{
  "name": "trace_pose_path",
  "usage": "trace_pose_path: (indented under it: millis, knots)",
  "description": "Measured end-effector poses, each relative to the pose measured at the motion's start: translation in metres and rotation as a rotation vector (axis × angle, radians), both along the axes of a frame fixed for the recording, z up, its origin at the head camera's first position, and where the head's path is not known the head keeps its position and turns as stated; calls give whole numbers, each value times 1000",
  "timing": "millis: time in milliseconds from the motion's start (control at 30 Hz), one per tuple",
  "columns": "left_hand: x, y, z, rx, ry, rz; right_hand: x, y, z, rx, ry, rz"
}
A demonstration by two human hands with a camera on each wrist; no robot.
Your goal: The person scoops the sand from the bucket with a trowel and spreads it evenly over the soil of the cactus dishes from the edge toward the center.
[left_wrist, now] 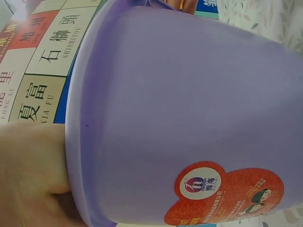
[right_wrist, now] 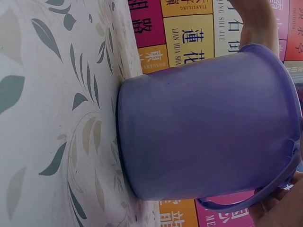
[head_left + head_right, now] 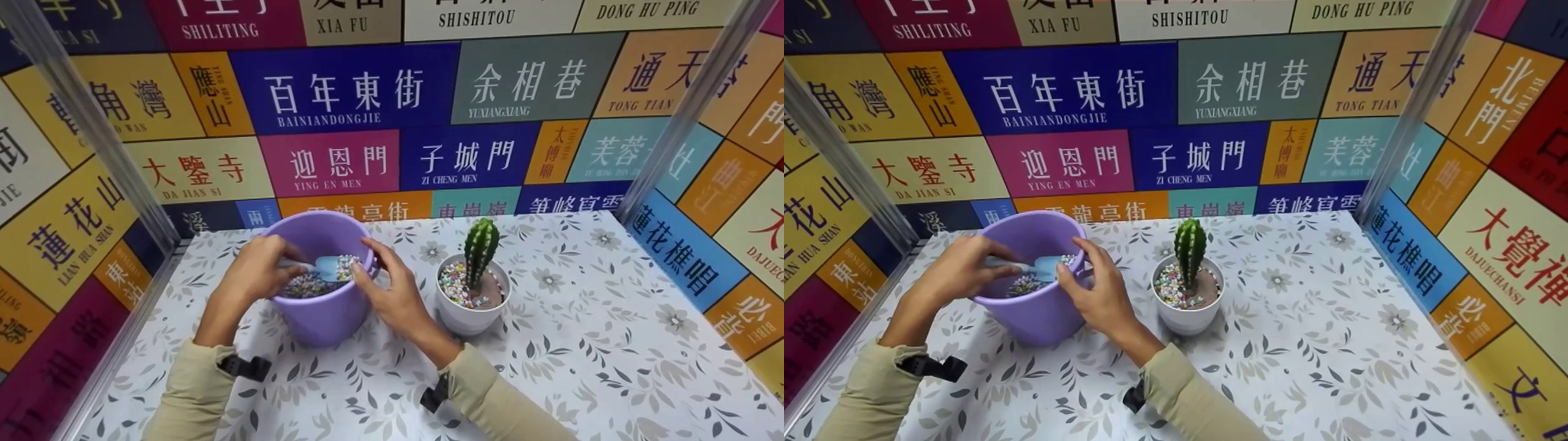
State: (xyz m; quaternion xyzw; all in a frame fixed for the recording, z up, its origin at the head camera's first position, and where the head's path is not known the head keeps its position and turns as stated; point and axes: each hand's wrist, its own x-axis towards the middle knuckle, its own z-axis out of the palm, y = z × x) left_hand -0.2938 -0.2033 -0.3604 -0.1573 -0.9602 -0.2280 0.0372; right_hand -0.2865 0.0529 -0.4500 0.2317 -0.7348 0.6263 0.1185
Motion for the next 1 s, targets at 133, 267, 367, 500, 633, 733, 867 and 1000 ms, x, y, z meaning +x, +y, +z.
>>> trace_pose_path:
  millis: [133, 267, 367, 500, 633, 733, 867, 1000]
  knots:
    - [5, -2, 2, 29, 19, 26, 1, -1, 0, 6, 6, -1]
    - [11, -3, 3, 65, 38, 48, 1, -1, -1, -11, -12, 4]
    - [15, -3, 3, 63, 78, 64, 1, -1, -1, -29, -24, 10]
    - [18, -3, 0, 65, 132, 105, 1, -1, -1, -18, -22, 15]
    - [22, -2, -2, 80, 177, 132, 2, -1, -1, -14, -24, 15]
    - [26, -1, -3, 77, 223, 140, 3, -1, -1, -13, -29, 14]
    - [30, 1, -3, 60, 270, 142, 3, 1, -5, 27, -7, 12]
    - [33, 1, -4, 63, 299, 133, 2, 4, -9, 91, 21, 24]
